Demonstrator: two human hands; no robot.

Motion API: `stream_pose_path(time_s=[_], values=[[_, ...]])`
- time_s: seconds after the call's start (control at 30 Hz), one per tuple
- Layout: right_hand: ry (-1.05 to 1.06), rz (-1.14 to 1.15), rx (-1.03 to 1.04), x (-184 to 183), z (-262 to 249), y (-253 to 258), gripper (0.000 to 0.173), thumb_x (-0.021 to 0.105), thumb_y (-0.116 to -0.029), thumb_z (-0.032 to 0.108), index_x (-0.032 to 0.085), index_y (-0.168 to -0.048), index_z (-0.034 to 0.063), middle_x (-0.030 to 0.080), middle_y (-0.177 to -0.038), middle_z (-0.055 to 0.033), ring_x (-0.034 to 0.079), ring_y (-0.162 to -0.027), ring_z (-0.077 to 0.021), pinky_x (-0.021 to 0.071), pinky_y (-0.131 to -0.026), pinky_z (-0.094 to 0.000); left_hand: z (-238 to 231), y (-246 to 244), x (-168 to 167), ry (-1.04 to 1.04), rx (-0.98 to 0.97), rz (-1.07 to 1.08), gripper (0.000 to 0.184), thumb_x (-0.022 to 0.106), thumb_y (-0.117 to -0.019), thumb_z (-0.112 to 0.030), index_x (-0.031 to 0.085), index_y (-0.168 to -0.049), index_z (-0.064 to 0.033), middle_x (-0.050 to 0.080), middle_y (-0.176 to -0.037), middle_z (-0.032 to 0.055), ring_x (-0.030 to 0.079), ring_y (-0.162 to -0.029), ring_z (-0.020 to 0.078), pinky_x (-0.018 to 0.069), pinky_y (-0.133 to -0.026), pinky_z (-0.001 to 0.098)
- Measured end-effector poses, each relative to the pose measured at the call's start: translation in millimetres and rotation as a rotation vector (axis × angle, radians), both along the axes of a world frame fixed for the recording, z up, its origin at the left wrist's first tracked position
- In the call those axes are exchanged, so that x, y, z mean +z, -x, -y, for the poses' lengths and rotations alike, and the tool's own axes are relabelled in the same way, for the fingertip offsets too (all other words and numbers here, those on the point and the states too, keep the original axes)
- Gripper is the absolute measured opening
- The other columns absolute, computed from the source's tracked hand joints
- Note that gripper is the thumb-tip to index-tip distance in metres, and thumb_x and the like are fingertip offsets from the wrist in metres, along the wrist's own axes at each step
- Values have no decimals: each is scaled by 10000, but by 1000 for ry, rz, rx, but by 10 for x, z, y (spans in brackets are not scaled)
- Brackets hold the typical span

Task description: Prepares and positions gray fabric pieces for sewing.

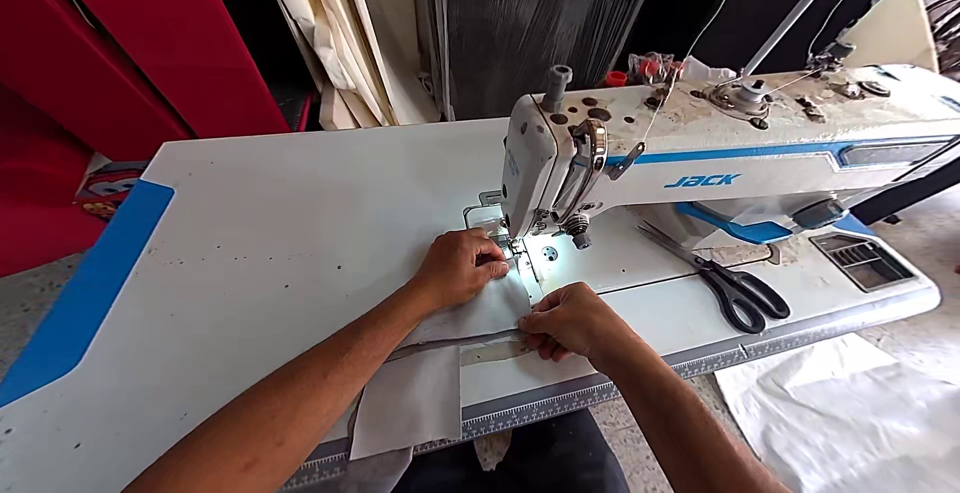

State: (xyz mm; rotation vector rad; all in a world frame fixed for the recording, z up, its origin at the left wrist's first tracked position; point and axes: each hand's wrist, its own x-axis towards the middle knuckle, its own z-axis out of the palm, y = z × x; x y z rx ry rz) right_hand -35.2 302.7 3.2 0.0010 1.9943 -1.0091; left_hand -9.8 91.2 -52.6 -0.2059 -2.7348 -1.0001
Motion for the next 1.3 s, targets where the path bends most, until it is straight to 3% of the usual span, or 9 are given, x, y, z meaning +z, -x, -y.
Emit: stream_pose_path(time_s=[0.23, 0.5, 0.73, 0.9, 1.0, 1.07, 1.17, 1.23, 1.3], values=[[-32, -26, 71, -2, 15, 22, 194, 730, -967, 169, 688, -864, 9, 674, -633, -32, 621, -488, -78, 506, -464, -203, -63, -51, -46, 151, 6, -227, 214, 742, -910, -250, 706, -1044, -88, 663, -1134, 90, 638, -1065, 242, 544, -890, 425], [-47, -27, 97, -20, 3, 40, 206, 733, -963, 177, 691, -849, 11, 676, -626, -40, 611, -473, -83, 486, -438, -209, -47, -73, -90, 374, -155, -355, 281, 564, -1036, -303, 801, -1007, -155, 712, -968, 11, 646, -944, 196, 529, -810, 353], [-45, -33, 105, -12, -26, 27, 208, 724, -969, 194, 691, -867, 15, 690, -646, -41, 624, -486, -92, 501, -448, -219, -343, -438, -15, 522, -23, -107, 461, 416, -1043, -335, 679, -1323, -79, 655, -1298, 91, 609, -1168, 275, 496, -909, 467], [-43, -193, 164, -76, -129, 7, 236, 725, -970, 262, 719, -874, 47, 707, -671, -32, 657, -525, -111, 553, -509, -268, -312, -454, -124, 497, -15, -165, 475, 389, -1039, -358, 671, -1346, -131, 650, -1325, 36, 584, -1183, 245, 458, -936, 451], [139, -416, 300, -121, -632, -394, 287, 603, -995, 393, 706, -921, 136, 674, -686, 9, 669, -582, -133, 596, -574, -377, -304, -447, -127, 509, -15, -160, 468, 386, -1039, -365, 668, -1370, -191, 655, -1313, 18, 577, -1191, 235, 452, -948, 447], [387, -148, 303, -378, -997, -789, 289, 538, -1028, 307, 702, -941, 86, 666, -690, 6, 641, -572, -106, 554, -526, -322, -293, -448, -139, 513, -24, -148, 475, 385, -1034, -364, 661, -1387, -207, 654, -1326, 21, 572, -1196, 243, 444, -951, 453], [530, 355, -327, -1334, -1032, -1006, 483, 228, -1084, 241, 643, -1095, -6, 732, -841, -79, 687, -687, -140, 561, -594, -296, -285, -446, -148, 509, -14, -134, 476, 383, -1037, -374, 661, -1387, -212, 649, -1344, 12, 565, -1223, 232, 442, -968, 448], [735, 470, -1024, -1871, -821, -844, 708, 48, -1066, 558, 556, -1182, 80, 724, -956, -130, 718, -840, -240, 605, -688, -431, -282, -452, -138, 499, -20, -135, 473, 393, -1034, -377, 669, -1373, -195, 650, -1354, 16, 568, -1233, 227, 446, -974, 445], [939, 414, -1375, -2231, -749, -570, 763, 57, -1022, 677, 429, -1435, 155, 596, -1257, -149, 582, -1133, -295, 506, -887, -589, -296, -445, -147, 489, -13, -155, 471, 398, -1029, -380, 680, -1357, -192, 658, -1351, 17, 572, -1242, 225, 450, -976, 440]])
